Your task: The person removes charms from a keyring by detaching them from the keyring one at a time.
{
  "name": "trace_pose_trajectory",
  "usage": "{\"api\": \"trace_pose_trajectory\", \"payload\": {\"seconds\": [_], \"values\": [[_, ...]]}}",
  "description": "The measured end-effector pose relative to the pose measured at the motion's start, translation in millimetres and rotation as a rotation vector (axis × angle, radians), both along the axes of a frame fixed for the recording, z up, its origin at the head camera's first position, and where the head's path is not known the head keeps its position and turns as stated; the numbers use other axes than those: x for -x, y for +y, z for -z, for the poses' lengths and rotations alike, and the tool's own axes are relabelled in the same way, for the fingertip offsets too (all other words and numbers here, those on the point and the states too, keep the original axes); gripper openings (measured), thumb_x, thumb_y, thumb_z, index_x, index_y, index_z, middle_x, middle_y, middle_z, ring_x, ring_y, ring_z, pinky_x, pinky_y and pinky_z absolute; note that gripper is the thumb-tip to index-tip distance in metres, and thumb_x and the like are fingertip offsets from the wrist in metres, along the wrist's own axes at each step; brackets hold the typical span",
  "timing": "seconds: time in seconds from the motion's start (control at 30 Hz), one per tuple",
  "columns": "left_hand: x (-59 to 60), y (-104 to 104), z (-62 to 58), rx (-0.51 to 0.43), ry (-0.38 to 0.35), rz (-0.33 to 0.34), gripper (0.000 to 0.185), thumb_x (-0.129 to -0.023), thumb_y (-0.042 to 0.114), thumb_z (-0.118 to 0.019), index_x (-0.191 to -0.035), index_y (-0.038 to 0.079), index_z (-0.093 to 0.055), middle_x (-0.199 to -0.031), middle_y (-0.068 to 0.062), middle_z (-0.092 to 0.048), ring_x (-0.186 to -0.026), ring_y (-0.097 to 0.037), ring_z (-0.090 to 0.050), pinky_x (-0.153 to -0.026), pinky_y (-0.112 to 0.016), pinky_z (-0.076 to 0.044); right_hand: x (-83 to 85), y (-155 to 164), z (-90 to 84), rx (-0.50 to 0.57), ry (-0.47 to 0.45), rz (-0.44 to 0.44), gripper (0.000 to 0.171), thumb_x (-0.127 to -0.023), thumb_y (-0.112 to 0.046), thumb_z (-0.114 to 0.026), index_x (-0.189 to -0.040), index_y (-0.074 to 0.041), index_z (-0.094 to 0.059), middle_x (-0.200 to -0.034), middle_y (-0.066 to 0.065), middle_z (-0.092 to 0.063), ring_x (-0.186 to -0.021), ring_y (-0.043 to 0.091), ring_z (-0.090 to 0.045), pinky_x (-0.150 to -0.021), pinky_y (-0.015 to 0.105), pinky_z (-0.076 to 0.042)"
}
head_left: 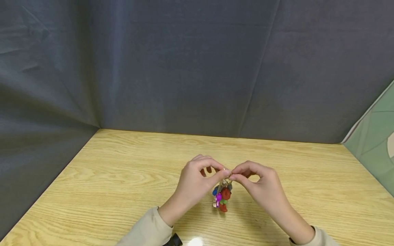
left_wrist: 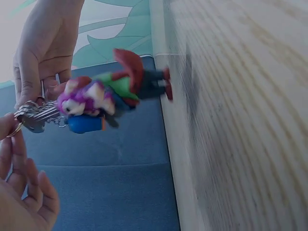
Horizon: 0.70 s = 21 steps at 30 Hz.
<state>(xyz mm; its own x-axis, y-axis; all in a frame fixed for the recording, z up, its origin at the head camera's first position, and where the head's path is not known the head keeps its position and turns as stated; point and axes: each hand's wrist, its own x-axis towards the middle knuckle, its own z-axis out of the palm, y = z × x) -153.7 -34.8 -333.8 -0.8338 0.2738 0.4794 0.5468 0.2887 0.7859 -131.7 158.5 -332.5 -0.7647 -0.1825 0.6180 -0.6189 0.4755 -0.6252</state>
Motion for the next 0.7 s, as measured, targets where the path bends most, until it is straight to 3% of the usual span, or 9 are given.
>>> {"api": "trace_pose_trajectory", "payload": {"seconds": [0.13,0.23,0.33,0.53,0.7], "values": [[-1.1,0.1,0.8,0.126,0.061,-0.037,0.012,-0.086,0.035,-0.078,-0.086,0.023,-0.076,-0.079,0.021,-0.064,-0.076,-0.005,-0.053,-0.065,-0.026,-0.047,0.5,0.8,-1.2,-0.046,0.112,0.003,0.03,-0.071,0.011,-0.081,-0.082,-0.015,-0.073,-0.078,-0.01,-0.071,-0.067,0.005,-0.062,-0.065,0.017,-0.05],[-0.9,0.3,1.9,0.165,0.085,-0.06,0.013,-0.086,0.036,-0.079,-0.085,0.023,-0.076,-0.078,0.021,-0.064,-0.073,-0.005,-0.052,-0.063,-0.025,-0.045,1.1,1.3,-1.0,-0.066,0.15,0.001,0.031,-0.069,0.011,-0.082,-0.083,-0.016,-0.074,-0.079,-0.01,-0.071,-0.068,0.004,-0.063,-0.065,0.015,-0.048],[-0.7,0.9,2.5,0.092,0.031,-0.028,0.012,-0.086,0.033,-0.078,-0.083,0.021,-0.077,-0.077,0.018,-0.065,-0.071,-0.006,-0.052,-0.063,-0.025,-0.046,1.8,2.0,-0.3,-0.055,0.152,-0.022,0.031,-0.069,0.01,-0.082,-0.086,-0.015,-0.075,-0.081,-0.009,-0.072,-0.068,0.005,-0.064,-0.064,0.016,-0.049],[-2.0,3.2,3.2,-0.163,-0.163,0.119,0.014,-0.09,0.022,-0.075,-0.087,0.009,-0.077,-0.078,0.002,-0.069,-0.066,-0.01,-0.054,-0.063,-0.025,-0.044,2.1,3.2,-0.1,0.001,0.159,-0.116,0.029,-0.069,0.008,-0.082,-0.092,-0.01,-0.078,-0.083,-0.003,-0.073,-0.071,0.008,-0.065,-0.066,0.017,-0.051],[-2.4,6.0,4.4,-0.281,-0.229,0.179,0.013,-0.091,0.014,-0.073,-0.089,0.001,-0.076,-0.078,-0.007,-0.069,-0.066,-0.01,-0.053,-0.063,-0.023,-0.044,3.0,3.9,-0.2,0.017,0.184,-0.166,0.011,-0.079,-0.014,-0.079,-0.089,-0.01,-0.076,-0.084,-0.002,-0.073,-0.074,0.008,-0.067,-0.068,0.018,-0.052]]}}
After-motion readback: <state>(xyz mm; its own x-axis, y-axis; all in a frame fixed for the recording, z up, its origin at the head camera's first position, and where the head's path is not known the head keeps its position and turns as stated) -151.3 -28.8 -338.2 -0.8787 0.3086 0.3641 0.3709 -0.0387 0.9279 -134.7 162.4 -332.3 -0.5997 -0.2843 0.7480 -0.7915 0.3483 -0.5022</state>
